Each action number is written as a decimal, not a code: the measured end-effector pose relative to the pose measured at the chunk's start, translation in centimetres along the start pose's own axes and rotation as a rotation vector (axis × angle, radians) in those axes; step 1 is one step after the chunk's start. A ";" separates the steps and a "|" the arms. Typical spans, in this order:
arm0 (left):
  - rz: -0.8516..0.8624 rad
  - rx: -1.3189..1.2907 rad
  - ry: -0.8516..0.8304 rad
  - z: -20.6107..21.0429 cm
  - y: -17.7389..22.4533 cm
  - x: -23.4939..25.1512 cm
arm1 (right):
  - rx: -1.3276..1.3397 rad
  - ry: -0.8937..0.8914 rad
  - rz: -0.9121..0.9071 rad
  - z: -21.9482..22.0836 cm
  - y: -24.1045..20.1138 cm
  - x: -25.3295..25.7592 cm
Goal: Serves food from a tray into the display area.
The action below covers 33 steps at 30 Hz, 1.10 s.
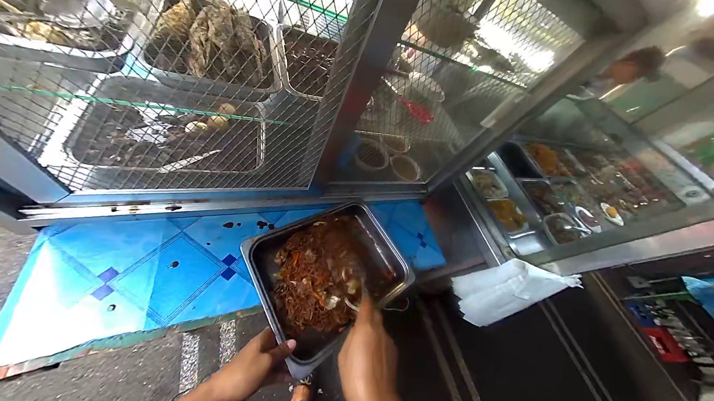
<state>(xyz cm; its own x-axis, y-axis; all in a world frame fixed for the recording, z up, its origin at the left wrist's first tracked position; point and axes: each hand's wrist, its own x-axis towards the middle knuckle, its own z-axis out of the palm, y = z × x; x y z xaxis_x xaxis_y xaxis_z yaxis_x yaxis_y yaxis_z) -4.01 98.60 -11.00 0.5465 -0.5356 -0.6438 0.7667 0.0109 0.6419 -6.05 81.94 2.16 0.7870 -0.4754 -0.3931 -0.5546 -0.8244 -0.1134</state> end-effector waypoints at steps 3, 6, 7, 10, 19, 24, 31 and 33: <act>0.003 -0.010 -0.003 -0.1 -0.1 0.1 | -0.100 0.019 -0.092 1.4 0.1 -0.9; 0.005 -0.003 -0.004 -0.1 0.0 -0.1 | -0.157 -0.037 -0.182 1.7 0.1 -1.5; 0.005 -0.003 -0.004 -0.1 0.0 0.0 | -0.170 -0.027 -0.224 1.5 0.1 -1.8; 0.008 -0.003 -0.010 -0.3 -0.2 0.1 | -0.223 -0.048 -0.308 0.4 -0.1 -2.0; 0.000 -0.009 0.002 -0.1 0.0 0.0 | -0.428 -0.092 -0.006 -6.5 1.1 5.1; -0.004 -0.020 -0.008 -0.2 -0.1 0.2 | -0.630 -0.281 -0.011 -5.4 0.4 7.4; -0.005 0.040 -0.015 -0.3 0.2 0.4 | -0.119 -0.460 0.025 -5.1 3.0 7.0; 0.001 0.053 -0.028 -0.4 0.0 0.5 | 0.184 -0.410 0.095 -2.4 4.7 6.2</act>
<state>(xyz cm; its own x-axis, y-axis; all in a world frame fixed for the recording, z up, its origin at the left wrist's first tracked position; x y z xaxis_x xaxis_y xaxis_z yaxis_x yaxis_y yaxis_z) -3.59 98.68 -11.46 0.5369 -0.5588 -0.6320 0.7470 -0.0333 0.6640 -3.13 74.35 1.41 0.5786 -0.3548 -0.7344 -0.6873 -0.6969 -0.2048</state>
